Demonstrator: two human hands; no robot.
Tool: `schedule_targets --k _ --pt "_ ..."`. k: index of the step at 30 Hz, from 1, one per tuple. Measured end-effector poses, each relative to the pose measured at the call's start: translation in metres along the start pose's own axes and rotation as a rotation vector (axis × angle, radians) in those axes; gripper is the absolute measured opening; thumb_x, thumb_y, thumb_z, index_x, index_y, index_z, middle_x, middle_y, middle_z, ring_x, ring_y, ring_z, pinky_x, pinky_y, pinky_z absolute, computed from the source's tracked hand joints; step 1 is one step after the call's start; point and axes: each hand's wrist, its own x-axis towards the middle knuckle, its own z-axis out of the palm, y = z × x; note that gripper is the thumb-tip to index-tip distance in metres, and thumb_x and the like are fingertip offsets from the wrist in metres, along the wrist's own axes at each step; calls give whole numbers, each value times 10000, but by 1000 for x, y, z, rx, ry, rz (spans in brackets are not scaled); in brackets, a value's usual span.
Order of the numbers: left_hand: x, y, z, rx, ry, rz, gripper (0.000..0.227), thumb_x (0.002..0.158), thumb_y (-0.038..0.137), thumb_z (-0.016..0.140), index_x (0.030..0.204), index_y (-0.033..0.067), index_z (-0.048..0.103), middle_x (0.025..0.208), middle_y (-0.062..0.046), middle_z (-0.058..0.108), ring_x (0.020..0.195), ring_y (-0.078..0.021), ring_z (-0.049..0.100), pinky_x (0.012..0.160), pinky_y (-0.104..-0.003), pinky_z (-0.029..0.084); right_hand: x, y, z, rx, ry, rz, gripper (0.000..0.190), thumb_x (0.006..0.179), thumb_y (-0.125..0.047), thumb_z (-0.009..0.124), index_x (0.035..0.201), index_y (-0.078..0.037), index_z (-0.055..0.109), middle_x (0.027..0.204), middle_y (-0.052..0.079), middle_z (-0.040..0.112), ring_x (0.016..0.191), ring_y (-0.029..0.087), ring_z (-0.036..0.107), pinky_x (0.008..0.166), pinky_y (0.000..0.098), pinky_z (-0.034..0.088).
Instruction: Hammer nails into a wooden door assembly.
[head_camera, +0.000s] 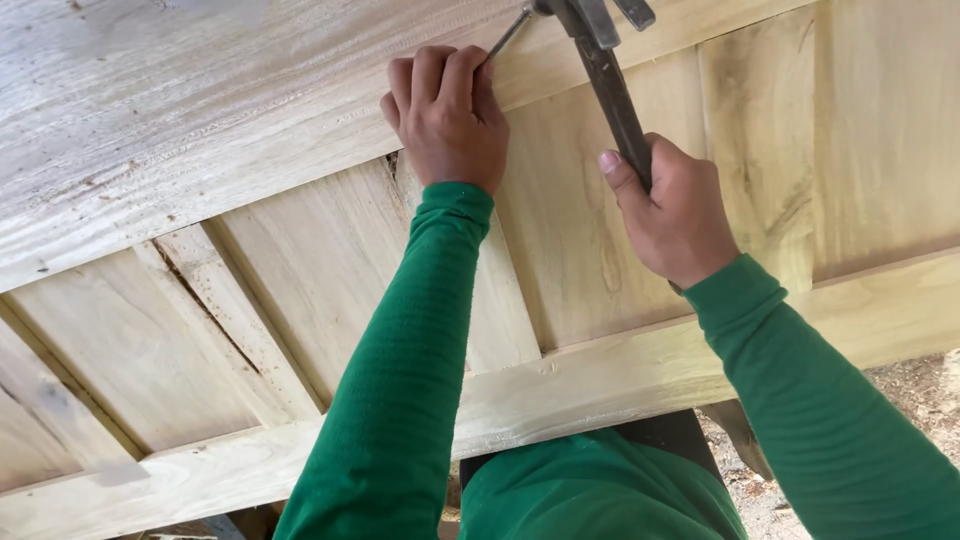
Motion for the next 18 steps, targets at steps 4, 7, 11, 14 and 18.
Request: schedule_targets --k 4,7,11,14,18 --pt "-1 -4 -3 29 -6 5 56 978 169 722 997 193 675 1015 37 610 1031 -228 567 909 -406 412 -1 -5 2 8 -2 -21 351 1093 -342 630 958 -19 630 580 41 479 533 119 441 487 322 382" --pt "0 -3 0 22 -19 3 61 979 167 727 1001 203 683 997 52 610 1034 -221 573 917 -401 411 0 -4 2 -17 -13 -27 390 1087 -367 624 923 -13 627 583 45 481 528 116 456 488 319 394" --pt "-1 -4 -1 18 -8 -2 68 969 165 733 994 200 680 998 49 609 1024 -216 571 911 -401 408 -1 -6 -1 53 -48 15 442 1087 -428 578 918 -21 622 597 21 517 539 96 480 489 299 401" --pt "2 -1 -2 18 -7 -1 70 962 164 735 989 199 682 993 49 609 1020 -217 571 905 -405 408 -6 -23 -15 308 -76 -31 498 1104 -493 516 928 -35 595 660 -1 539 572 70 481 501 267 396" --pt "-10 7 -21 6 -71 -57 74 962 139 726 989 192 682 1017 28 627 1029 -238 576 910 -417 418 -28 -69 -43 537 50 -290 627 1150 -608 453 976 -12 541 664 10 514 550 39 461 499 195 328"
